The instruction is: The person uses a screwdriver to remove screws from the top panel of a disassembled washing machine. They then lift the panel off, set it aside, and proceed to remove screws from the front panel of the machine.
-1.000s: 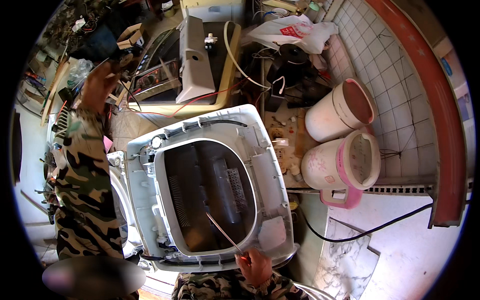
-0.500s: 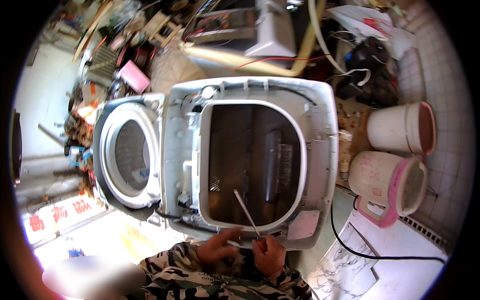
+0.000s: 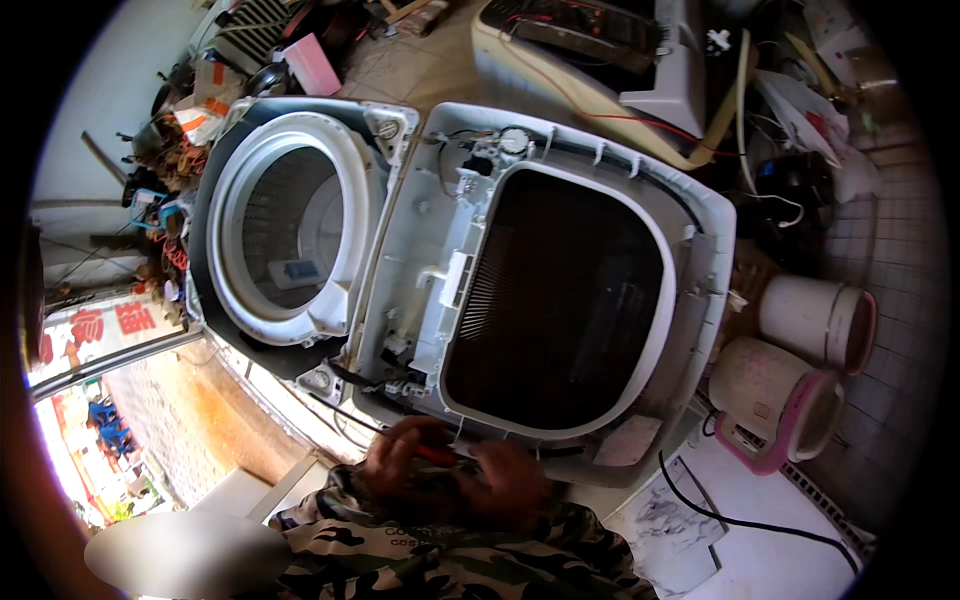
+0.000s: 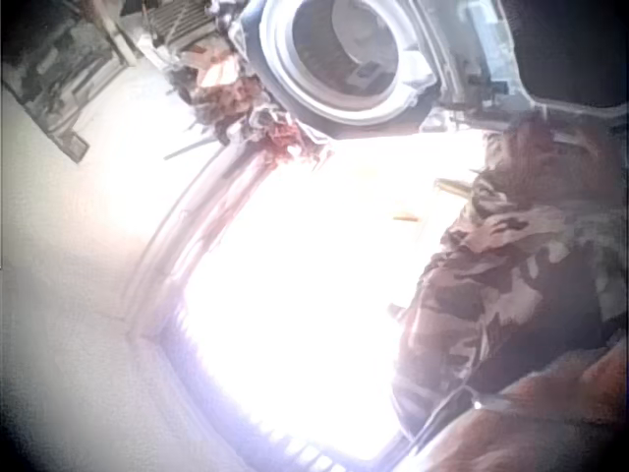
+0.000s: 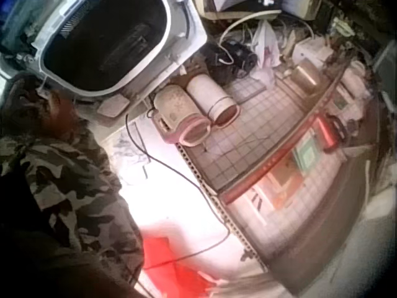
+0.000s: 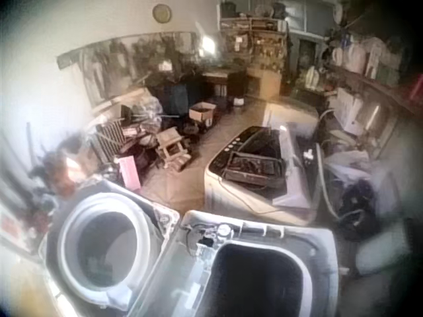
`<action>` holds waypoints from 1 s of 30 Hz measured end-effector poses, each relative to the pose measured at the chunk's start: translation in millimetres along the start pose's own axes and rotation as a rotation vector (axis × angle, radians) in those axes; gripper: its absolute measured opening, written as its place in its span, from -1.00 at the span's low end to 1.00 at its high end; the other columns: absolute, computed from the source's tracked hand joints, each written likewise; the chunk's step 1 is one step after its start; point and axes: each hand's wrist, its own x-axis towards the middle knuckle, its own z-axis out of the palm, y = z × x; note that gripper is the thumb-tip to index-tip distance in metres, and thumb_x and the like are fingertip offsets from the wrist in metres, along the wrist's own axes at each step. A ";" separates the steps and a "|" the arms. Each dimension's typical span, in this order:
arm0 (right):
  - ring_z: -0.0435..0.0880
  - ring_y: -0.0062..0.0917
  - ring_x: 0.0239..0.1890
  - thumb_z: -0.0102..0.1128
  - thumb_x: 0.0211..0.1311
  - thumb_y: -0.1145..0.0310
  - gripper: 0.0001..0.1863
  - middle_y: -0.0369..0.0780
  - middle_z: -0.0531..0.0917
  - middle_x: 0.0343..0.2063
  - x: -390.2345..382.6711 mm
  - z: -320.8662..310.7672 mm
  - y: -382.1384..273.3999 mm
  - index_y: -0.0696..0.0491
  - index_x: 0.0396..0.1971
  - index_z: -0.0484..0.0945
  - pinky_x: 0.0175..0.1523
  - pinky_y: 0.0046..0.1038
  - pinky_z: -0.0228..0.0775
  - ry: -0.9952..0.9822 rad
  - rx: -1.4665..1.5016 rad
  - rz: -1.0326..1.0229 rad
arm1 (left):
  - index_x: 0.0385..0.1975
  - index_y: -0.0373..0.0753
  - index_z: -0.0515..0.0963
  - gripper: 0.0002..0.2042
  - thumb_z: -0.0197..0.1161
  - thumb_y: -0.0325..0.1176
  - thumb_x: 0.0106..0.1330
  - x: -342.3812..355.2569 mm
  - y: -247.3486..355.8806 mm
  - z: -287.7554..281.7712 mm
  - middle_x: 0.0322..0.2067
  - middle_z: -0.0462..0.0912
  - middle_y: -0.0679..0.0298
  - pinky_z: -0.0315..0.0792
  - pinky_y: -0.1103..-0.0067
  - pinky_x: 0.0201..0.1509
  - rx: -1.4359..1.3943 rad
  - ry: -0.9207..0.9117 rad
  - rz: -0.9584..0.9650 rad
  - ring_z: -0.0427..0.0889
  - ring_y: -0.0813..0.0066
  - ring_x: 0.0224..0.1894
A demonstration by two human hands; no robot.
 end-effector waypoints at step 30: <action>0.66 -0.48 -0.44 0.37 0.26 0.19 -0.71 -0.15 0.69 -0.49 -43.4 -49.7 38.9 0.11 -0.23 0.63 -0.31 -0.38 0.51 0.308 0.501 0.571 | 0.16 -0.34 0.54 -0.67 0.16 -0.35 0.48 51.5 39.2 111.8 0.08 0.63 -0.02 0.54 0.42 0.11 0.629 -0.635 0.524 0.71 0.19 -0.04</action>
